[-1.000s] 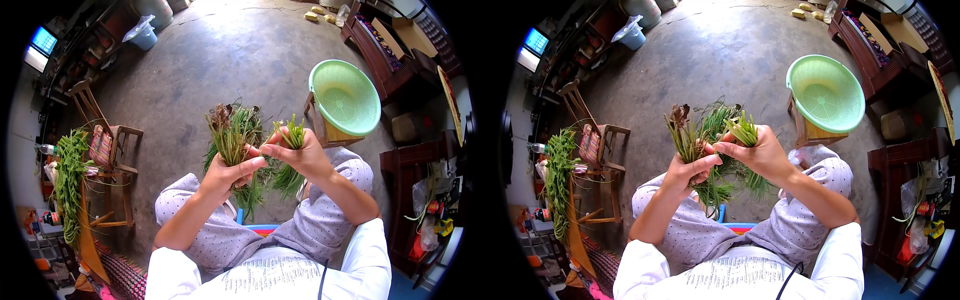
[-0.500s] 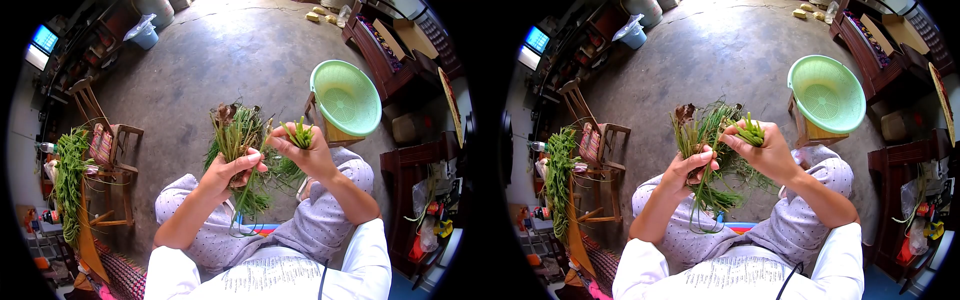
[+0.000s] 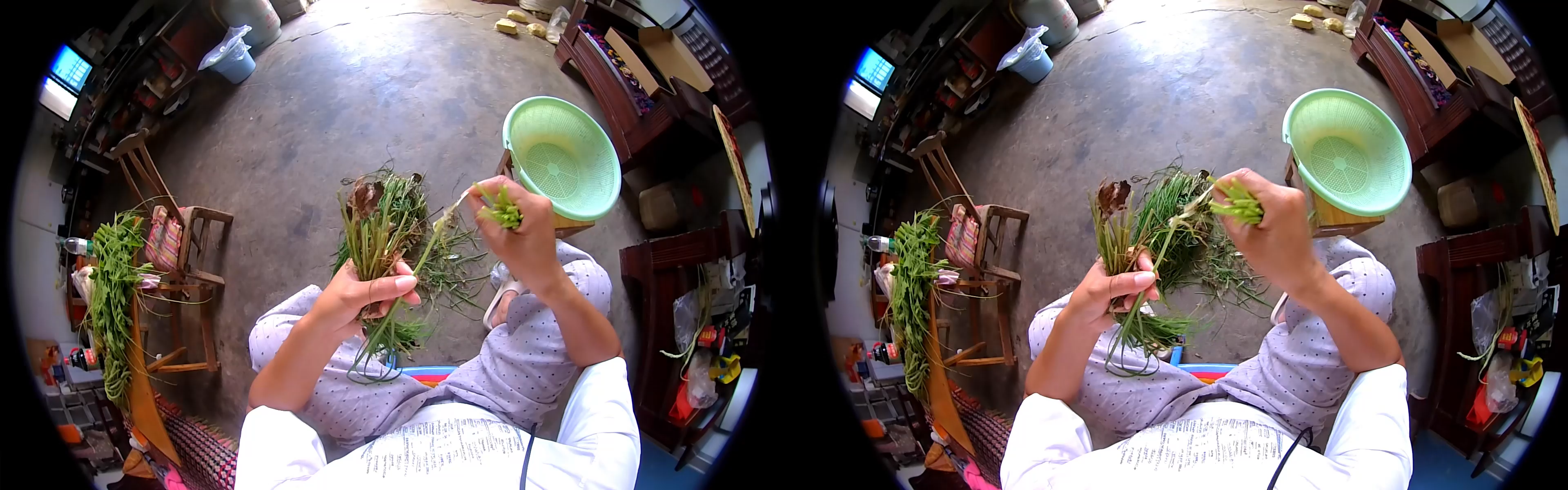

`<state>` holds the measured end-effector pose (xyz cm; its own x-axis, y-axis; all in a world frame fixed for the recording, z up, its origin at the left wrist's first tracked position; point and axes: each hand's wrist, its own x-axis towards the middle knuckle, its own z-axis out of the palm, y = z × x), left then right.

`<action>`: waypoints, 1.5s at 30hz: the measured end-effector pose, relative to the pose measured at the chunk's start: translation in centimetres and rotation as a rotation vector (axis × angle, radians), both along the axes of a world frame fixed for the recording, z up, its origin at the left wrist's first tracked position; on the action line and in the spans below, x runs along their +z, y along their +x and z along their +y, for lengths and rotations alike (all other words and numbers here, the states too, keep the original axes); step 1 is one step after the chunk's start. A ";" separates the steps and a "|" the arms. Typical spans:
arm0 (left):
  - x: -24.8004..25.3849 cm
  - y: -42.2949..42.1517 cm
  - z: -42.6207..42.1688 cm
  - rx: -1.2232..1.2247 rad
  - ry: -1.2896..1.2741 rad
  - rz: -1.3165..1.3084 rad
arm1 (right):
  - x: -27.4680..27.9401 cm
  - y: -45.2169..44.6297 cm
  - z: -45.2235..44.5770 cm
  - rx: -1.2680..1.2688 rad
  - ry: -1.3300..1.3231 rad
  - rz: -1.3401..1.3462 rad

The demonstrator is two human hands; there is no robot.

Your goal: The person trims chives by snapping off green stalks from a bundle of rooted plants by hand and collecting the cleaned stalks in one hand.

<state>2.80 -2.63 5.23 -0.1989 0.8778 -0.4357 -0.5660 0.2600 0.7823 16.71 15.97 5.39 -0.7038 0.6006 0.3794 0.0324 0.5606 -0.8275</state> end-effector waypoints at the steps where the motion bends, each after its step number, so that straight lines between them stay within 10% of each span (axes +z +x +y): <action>1: 0.0 0.0 -0.2 -0.001 0.000 0.000 | 0.0 0.1 0.2 -0.032 -0.015 -0.034; 8: 0.1 0.0 -0.5 0.005 -0.001 0.046 | 0.8 0.9 1.2 0.084 0.049 -0.315; 13: 0.1 0.1 -0.1 0.001 -0.007 0.042 | 1.1 1.2 0.5 0.395 -0.431 -0.099; 35: -0.4 0.4 0.3 0.111 0.011 0.013 | 0.2 0.6 0.3 0.377 -0.315 -0.052; 45: -0.7 1.0 1.9 0.006 0.039 0.040 | -0.2 -0.3 -1.7 0.350 -0.691 0.051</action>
